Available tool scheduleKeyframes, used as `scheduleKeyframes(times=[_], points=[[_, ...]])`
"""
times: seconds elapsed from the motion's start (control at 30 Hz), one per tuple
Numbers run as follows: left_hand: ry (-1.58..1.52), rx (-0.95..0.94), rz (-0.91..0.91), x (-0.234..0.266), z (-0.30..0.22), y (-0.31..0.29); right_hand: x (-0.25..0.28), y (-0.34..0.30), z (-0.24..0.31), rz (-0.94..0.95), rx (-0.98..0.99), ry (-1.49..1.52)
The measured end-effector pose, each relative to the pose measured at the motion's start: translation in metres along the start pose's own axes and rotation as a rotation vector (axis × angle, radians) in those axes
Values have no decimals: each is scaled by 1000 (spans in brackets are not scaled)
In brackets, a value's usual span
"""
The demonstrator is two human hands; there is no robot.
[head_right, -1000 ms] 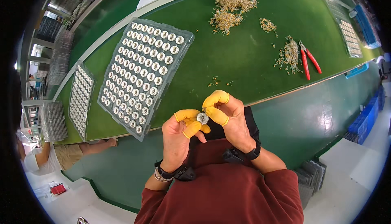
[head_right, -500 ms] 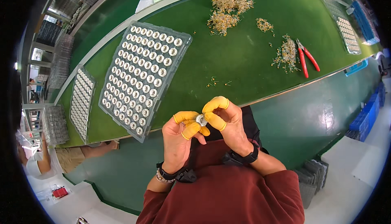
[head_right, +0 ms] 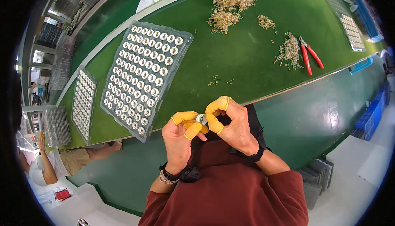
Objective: Assembling small electronic or mechanical components by hand at a workbench.
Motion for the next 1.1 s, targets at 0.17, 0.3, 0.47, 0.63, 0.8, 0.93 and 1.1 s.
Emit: scheduleKeyframes(times=[0.17, 0.3, 0.47, 0.63, 0.8, 0.93, 1.1], points=[[24, -5, -34, 1, 0, 0, 1, 0, -1, -22, -21, 7], [-59, 86, 23, 1, 3, 0, -4, -4, -9, -113, -25, 219], [-85, 136, 55, 2, 5, 1, -7, -9, -11, -175, -11, 299], [-91, 140, 69, 2, 3, 1, -6, -12, -13, -184, 72, 212], [-87, 130, 95, 3, 4, 1, -6, -10, -10, -187, 182, 136], [-88, 122, 112, 2, 4, 2, -6, -11, -11, -196, 196, 130], [-175, 163, 99, 2, 5, 1, -6, -11, -10, -198, 214, 113]])
Point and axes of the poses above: each hand's wrist, its own y-axis towards the middle knuckle, its own x-axis out of the back of the hand, z = x × y, the point moved 5 cm from there along y, towards the middle knuckle, and after that the axes turned 15 degrees about x, right-handed, at the moved point
